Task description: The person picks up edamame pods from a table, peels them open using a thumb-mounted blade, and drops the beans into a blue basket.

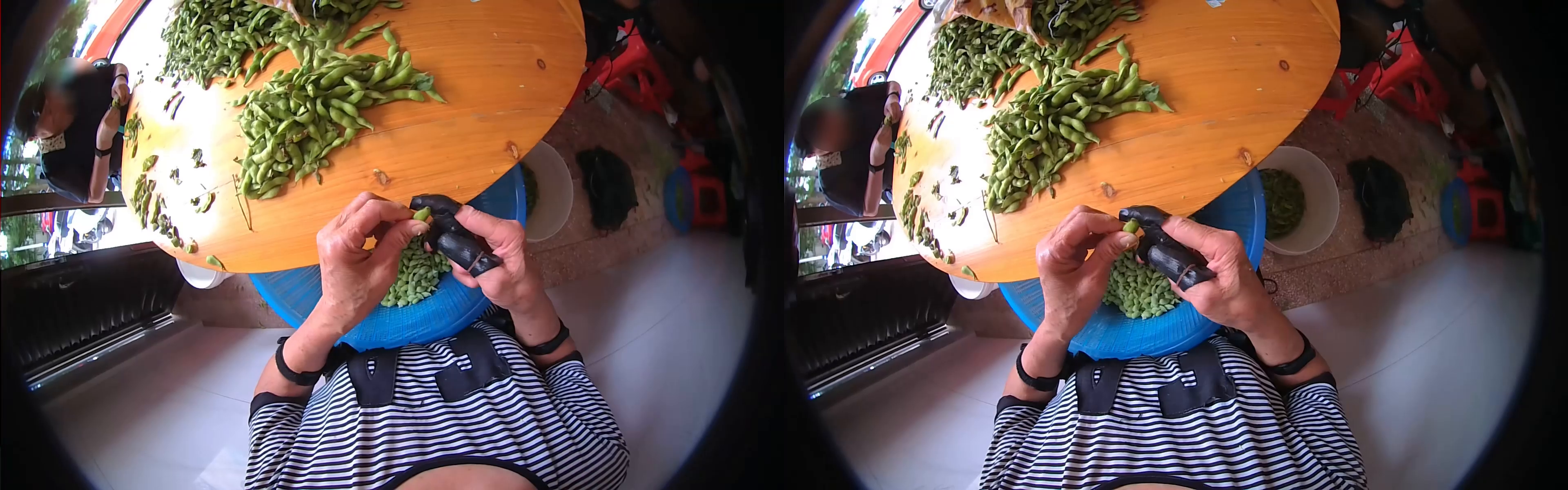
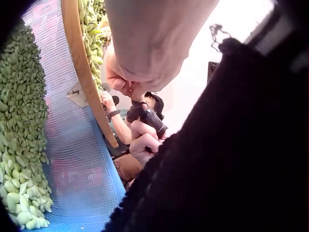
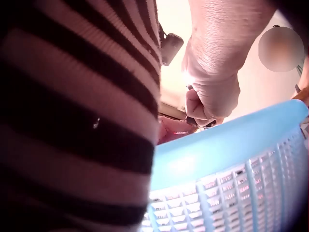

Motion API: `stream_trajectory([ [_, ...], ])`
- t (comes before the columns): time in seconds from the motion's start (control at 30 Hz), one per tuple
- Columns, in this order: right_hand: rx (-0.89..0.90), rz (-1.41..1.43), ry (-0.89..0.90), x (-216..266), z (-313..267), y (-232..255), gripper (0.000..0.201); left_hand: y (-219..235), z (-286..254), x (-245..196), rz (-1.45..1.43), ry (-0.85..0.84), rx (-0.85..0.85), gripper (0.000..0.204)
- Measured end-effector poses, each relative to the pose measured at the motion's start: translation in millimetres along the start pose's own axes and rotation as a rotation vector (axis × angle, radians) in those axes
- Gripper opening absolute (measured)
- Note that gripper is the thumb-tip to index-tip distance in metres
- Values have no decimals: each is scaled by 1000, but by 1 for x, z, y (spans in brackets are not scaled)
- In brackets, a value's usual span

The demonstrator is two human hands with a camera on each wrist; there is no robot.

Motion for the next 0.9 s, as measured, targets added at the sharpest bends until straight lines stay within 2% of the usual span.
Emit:
stream_trajectory([
  [0.1,-31,-46,77,-4,2,3,40,0,-2,-5,-41,-3,76,12],
  [0.13,-31,-45,76,-6,3,5,40,-5,-4,1,-368,277,156,11],
  [0.17,41,165,3,-12,5,6,38,-13,-11,6,-695,559,232,10],
  [0.2,113,374,-69,-16,6,4,36,-14,-12,12,-694,560,234,10],
  [0.23,113,494,-116,-19,6,4,38,-21,-16,21,-884,617,308,10],
  [0.27,112,496,-115,-20,6,7,38,-26,-19,24,-1075,672,382,10],
  [0.33,177,557,-215,-26,4,8,35,-26,-20,22,-1077,699,397,11],
  [0.37,174,560,-216,-25,5,7,35,-24,-20,21,-1030,694,391,12],
  [0.43,129,-272,366,7,7,3,35,-19,-21,18,-984,688,387,13],
  [0.47,128,-272,364,11,4,3,35,-12,-19,14,-744,540,358,14],
  [0.5,145,-458,371,15,-1,2,39,-5,-18,9,-504,394,326,15],
  [0.53,162,-643,376,17,-5,0,44,-3,-20,9,-503,400,325,15],
  [0.6,180,-676,364,21,-8,5,47,2,-21,-10,129,-100,359,13],
  [0.63,124,-724,369,23,-9,10,45,1,-26,-13,205,-55,399,12],
  [0.7,13,-802,404,27,-11,19,40,0,-39,-6,240,-84,392,13],
  [0.8,-72,-730,413,24,-13,30,37,2,-51,7,295,-95,386,14],
  [0.87,-55,-716,396,19,-13,32,36,8,-52,10,231,-20,393,13],
  [0.9,-41,-702,380,17,-14,32,36,12,-52,14,158,120,445,7],
])
Point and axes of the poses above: each hand's wrist, its own z-axis towards the middle knuckle, its own y-axis out of the back of the hand, x = y × z, the point moved 5 cm from there along z, towards the middle knuckle, and after that the axes turned 5 degrees about z, right-handed, at the moved point
